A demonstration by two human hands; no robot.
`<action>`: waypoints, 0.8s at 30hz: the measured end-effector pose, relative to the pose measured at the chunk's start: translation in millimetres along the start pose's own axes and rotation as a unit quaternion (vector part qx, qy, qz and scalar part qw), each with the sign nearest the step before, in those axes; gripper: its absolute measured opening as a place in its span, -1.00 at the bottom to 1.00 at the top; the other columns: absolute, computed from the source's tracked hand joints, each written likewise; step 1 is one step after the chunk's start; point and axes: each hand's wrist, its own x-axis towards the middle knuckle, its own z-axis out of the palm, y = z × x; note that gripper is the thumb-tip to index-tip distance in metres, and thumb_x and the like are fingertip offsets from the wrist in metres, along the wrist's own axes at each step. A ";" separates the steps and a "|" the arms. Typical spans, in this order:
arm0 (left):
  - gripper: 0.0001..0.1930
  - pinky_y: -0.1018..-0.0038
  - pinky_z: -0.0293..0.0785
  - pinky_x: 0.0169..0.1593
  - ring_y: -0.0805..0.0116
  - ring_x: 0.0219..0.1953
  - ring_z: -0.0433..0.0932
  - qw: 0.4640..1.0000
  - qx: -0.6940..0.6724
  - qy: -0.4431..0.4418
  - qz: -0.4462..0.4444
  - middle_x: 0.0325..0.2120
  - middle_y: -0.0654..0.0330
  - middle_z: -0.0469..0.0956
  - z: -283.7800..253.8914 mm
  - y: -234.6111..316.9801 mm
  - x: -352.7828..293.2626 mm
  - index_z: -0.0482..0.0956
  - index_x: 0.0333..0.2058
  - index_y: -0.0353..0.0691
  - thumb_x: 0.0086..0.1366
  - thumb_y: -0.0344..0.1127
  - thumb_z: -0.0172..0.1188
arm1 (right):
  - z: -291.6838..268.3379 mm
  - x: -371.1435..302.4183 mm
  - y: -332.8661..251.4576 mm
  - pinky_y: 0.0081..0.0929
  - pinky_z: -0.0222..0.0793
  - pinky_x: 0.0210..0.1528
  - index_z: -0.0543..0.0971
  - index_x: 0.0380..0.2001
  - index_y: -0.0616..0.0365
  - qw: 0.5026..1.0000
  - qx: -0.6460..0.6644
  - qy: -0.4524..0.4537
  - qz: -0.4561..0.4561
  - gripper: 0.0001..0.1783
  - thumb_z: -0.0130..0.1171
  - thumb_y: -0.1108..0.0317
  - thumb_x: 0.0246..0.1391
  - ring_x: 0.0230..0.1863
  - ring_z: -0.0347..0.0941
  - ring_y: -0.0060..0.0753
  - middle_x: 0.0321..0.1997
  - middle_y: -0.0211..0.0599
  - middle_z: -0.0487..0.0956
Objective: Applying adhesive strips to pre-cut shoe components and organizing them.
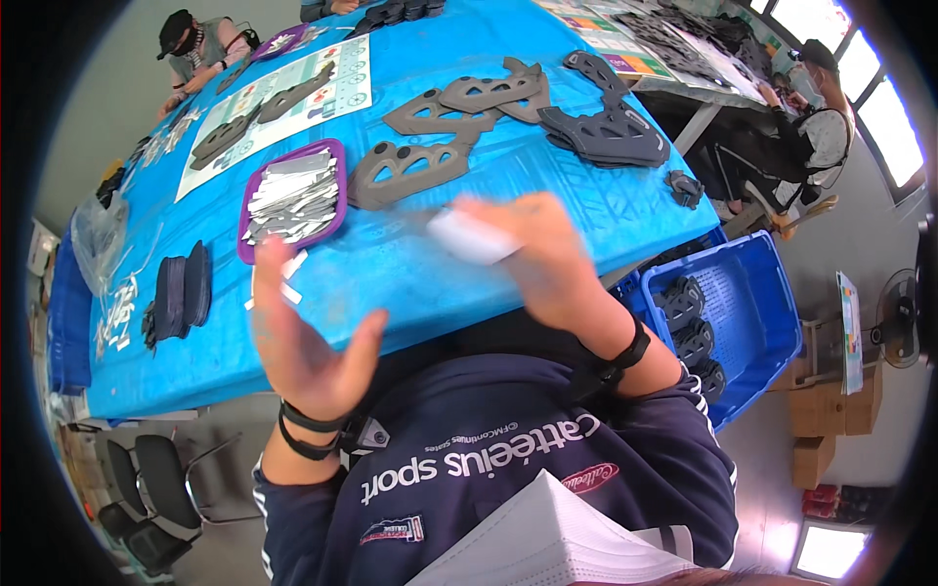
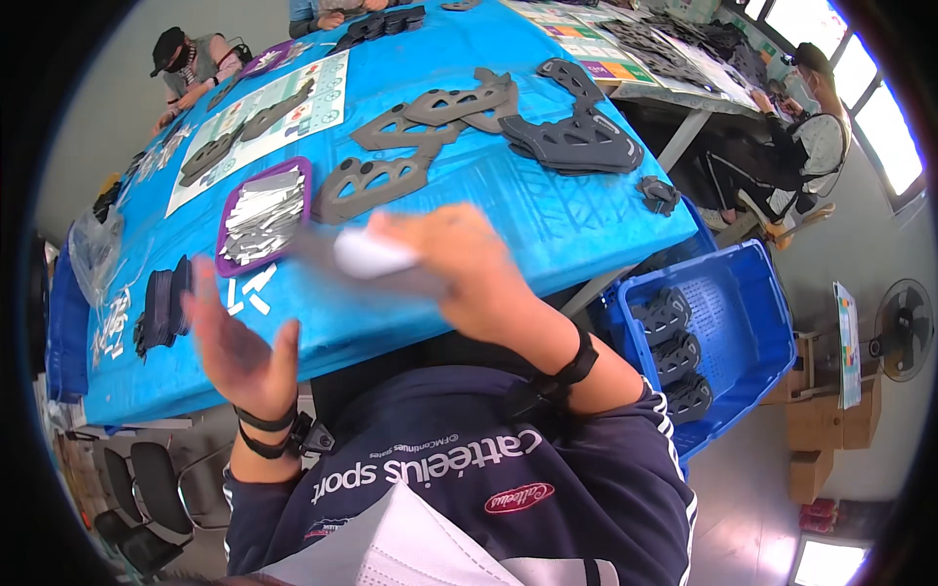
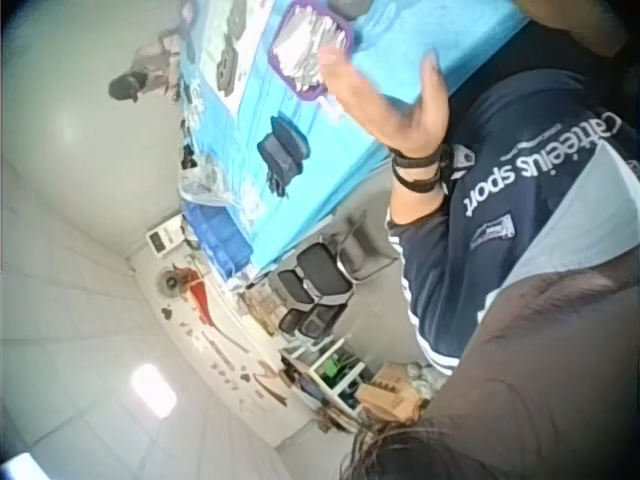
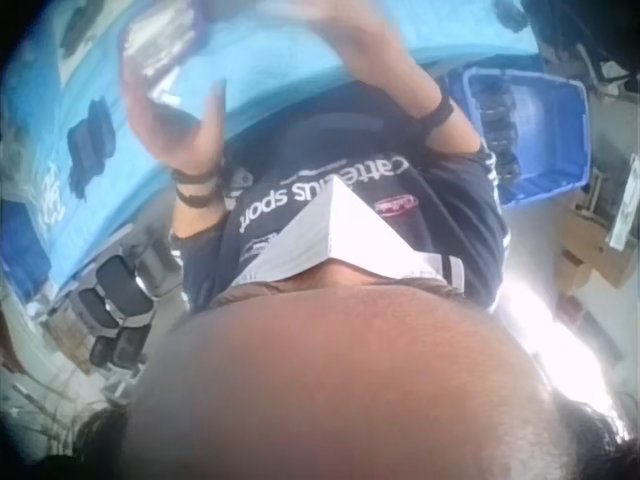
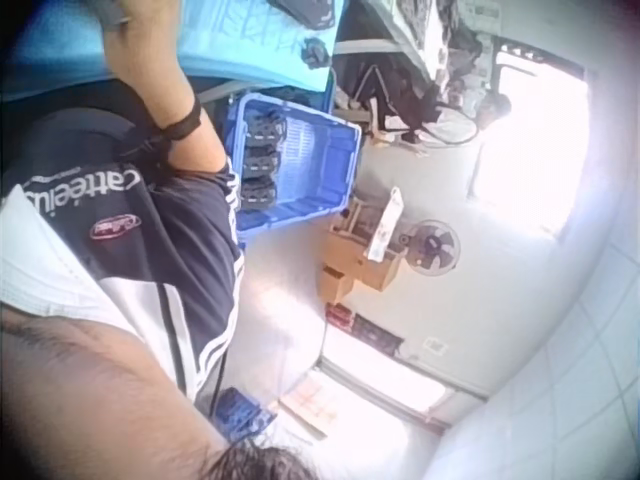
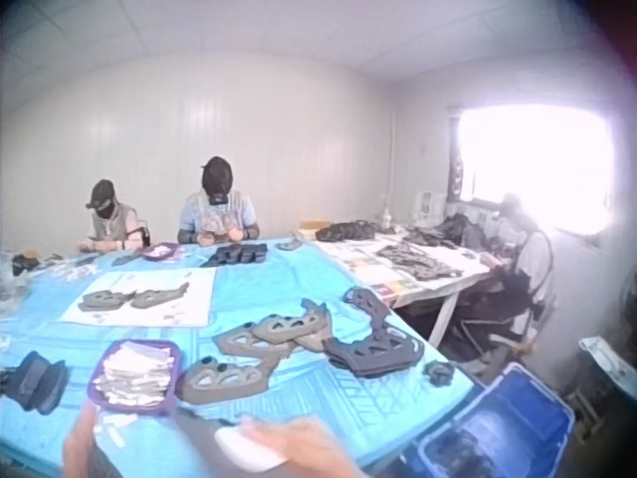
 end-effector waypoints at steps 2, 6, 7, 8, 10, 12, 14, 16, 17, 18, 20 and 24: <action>-0.14 0.24 0.02 0.21 0.14 0.17 0.18 0.987 -0.119 0.023 -0.108 0.13 -0.08 0.16 21.8 -5.4 13.9 0.04 0.18 -0.24 -0.11 -0.47 0.33 | 6.9 4.9 -9.5 -0.32 0.24 0.05 0.41 -0.07 0.19 0.811 0.512 0.266 0.094 -0.71 -0.06 0.39 0.13 -0.06 0.38 -0.33 -0.10 -0.32 0.48; -0.19 0.37 0.17 0.14 0.28 0.16 0.19 0.769 -0.512 -0.021 -0.383 0.10 0.03 0.22 64.7 -4.5 2.0 0.01 0.18 -0.30 -0.03 -0.53 0.27 | 18.9 16.5 -28.4 -0.30 0.17 0.15 0.32 0.00 0.14 0.623 0.685 0.348 0.148 -0.66 -0.15 0.23 0.21 0.07 0.28 -0.37 0.02 -0.31 0.38; -0.40 0.48 0.32 0.00 0.40 -0.02 0.37 0.724 -0.549 0.007 -0.418 -0.05 0.09 0.39 76.5 4.9 1.6 0.23 0.08 -0.34 0.03 -0.55 0.22 | 25.1 13.8 -27.2 -0.31 0.18 0.13 0.30 0.00 0.15 0.609 0.700 0.338 0.159 -0.66 -0.16 0.26 0.22 0.07 0.27 -0.39 0.03 -0.32 0.36; -0.40 0.48 0.32 0.00 0.40 -0.02 0.37 0.724 -0.549 0.008 -0.417 -0.05 0.09 0.39 80.9 6.1 -0.8 0.23 0.08 -0.34 0.03 -0.55 0.22 | 28.2 10.4 -25.5 -0.31 0.18 0.13 0.30 0.00 0.15 0.609 0.700 0.337 0.159 -0.66 -0.16 0.26 0.22 0.07 0.27 -0.39 0.03 -0.32 0.36; -0.68 0.58 0.38 -0.13 0.49 -0.22 0.47 0.763 -0.468 0.007 -0.446 -0.22 0.15 0.50 88.4 5.4 -6.4 0.43 -0.12 -0.39 0.09 -0.55 0.17 | 31.5 5.4 -22.3 -0.33 0.19 0.12 0.30 0.00 0.16 0.624 0.692 0.298 0.206 -0.68 -0.15 0.30 0.22 0.06 0.27 -0.39 0.02 -0.33 0.37; -0.83 0.63 0.40 -0.20 0.54 -0.31 0.49 0.754 -0.474 0.046 -0.453 -0.34 0.20 0.55 89.2 3.8 -1.6 0.51 -0.28 -0.39 0.12 -0.53 0.17 | 25.0 0.4 -17.8 -0.27 0.17 0.14 0.28 0.03 0.18 0.668 0.643 0.303 0.220 -0.65 -0.18 0.27 0.22 0.07 0.28 -0.34 0.04 -0.29 0.37; -0.81 0.61 0.40 -0.19 0.53 -0.30 0.48 0.763 -0.464 -0.007 -0.449 -0.32 0.18 0.54 82.0 -4.9 -5.2 0.50 -0.25 -0.39 0.12 -0.52 0.17 | 11.9 -5.8 -6.4 -0.30 0.25 0.08 0.30 0.01 0.21 0.750 0.549 0.307 0.203 -0.66 -0.13 0.34 0.19 0.04 0.33 -0.30 0.02 -0.23 0.39; -0.79 0.61 0.40 -0.20 0.53 -0.29 0.48 0.767 -0.452 -0.021 -0.454 -0.33 0.19 0.54 80.2 -2.6 -4.3 0.50 -0.25 -0.38 0.09 -0.53 0.20 | 9.2 -12.6 4.1 -0.32 0.30 0.02 0.30 0.00 0.23 0.765 0.534 0.301 0.197 -0.66 -0.09 0.40 0.17 0.01 0.36 -0.29 0.00 -0.20 0.40; -0.78 0.61 0.40 -0.21 0.54 -0.30 0.48 0.776 -0.451 -0.045 -0.439 -0.34 0.21 0.54 80.9 -1.3 -5.1 0.50 -0.26 -0.37 0.08 -0.53 0.21 | 10.0 -14.7 5.5 -0.32 0.31 0.01 0.30 0.00 0.24 0.764 0.532 0.308 0.193 -0.66 -0.08 0.43 0.16 0.00 0.37 -0.29 0.00 -0.20 0.40; -0.78 0.60 0.40 -0.21 0.55 -0.31 0.47 0.784 -0.448 -0.070 -0.424 -0.36 0.23 0.54 81.7 -0.2 -5.9 0.51 -0.26 -0.36 0.06 -0.53 0.23 | 11.1 -16.3 6.0 -0.33 0.32 0.00 0.30 0.00 0.24 0.763 0.531 0.316 0.189 -0.66 -0.08 0.45 0.15 0.00 0.37 -0.29 0.00 -0.20 0.40; -0.76 0.60 0.40 -0.22 0.56 -0.32 0.47 0.796 -0.435 -0.072 -0.415 -0.37 0.25 0.54 87.1 0.3 -4.8 0.50 -0.27 -0.36 0.03 -0.54 0.25 | 17.3 -16.0 3.3 -0.37 0.28 0.01 0.32 -0.02 0.26 0.744 0.544 0.329 0.205 -0.66 -0.01 0.45 0.11 -0.02 0.36 -0.34 -0.03 -0.22 0.41; -0.76 0.61 0.39 -0.24 0.58 -0.34 0.45 0.797 -0.430 -0.104 -0.410 -0.40 0.28 0.53 85.1 -8.9 -7.1 0.48 -0.26 -0.36 0.06 -0.49 0.24 | 16.8 -24.0 7.0 -0.43 0.21 0.06 0.33 -0.01 0.27 0.746 0.556 0.287 0.227 -0.60 0.09 0.43 0.05 0.00 0.33 -0.39 -0.02 -0.27 0.41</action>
